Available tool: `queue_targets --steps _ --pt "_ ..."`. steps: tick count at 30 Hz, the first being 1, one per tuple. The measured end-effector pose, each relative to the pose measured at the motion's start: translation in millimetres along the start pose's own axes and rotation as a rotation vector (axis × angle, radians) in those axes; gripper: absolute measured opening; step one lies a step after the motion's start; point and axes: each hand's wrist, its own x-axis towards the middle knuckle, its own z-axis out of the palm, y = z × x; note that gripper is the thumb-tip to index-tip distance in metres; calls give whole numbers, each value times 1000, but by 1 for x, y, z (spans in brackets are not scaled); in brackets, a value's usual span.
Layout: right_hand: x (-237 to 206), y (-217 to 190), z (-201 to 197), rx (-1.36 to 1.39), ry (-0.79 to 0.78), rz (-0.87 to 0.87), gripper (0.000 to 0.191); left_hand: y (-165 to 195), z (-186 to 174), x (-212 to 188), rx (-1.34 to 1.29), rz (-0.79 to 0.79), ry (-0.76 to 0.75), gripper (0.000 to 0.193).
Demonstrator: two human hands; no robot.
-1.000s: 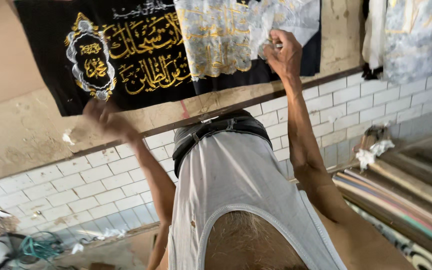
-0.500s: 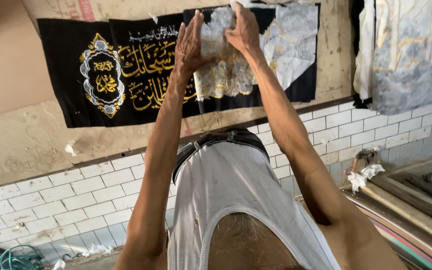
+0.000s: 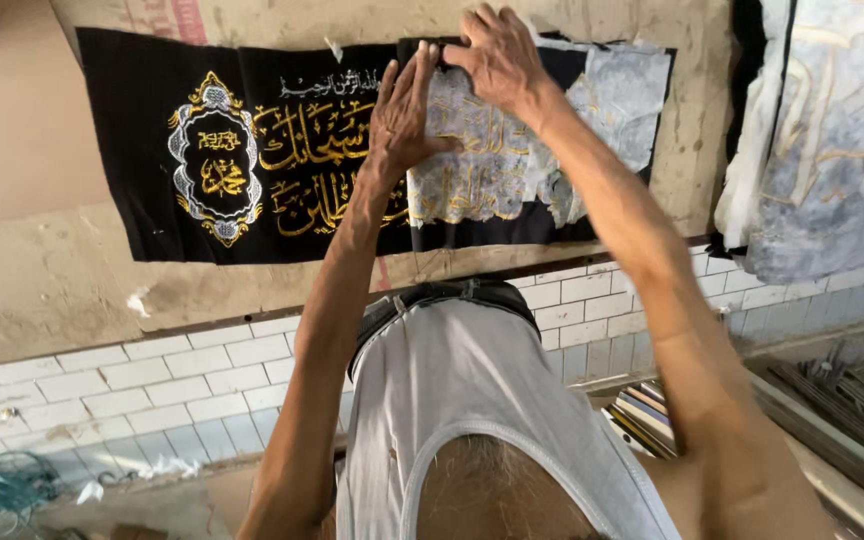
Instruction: The person removes a transfer film from a black fabric with gold Arabic calligraphy by peeling and rubbing the film with both hands. The person works across the surface, gradually exposing the design as the film is removed.
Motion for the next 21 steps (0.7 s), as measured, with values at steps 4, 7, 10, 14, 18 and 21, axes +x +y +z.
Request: queue_targets --steps 4,7,10,14,18,21 --pt "1 16 6 -104 -255 -128 15 -4 6 0 -14 34 13 161" --pt "-6 26 9 -89 -221 -175 17 -7 11 -2 3 -4 -19 158" --pt "-11 29 12 -58 -29 -241 25 -9 14 -4 -29 -1 -15 159" --pt "-8 16 21 -53 126 -244 19 -12 15 -4 -13 -15 -57 156" --pt "5 13 24 -80 -140 -274 29 -13 15 -5 -51 20 -4 156" --pt "1 23 21 -70 -20 -325 25 -12 16 -3 -32 -13 -12 157"
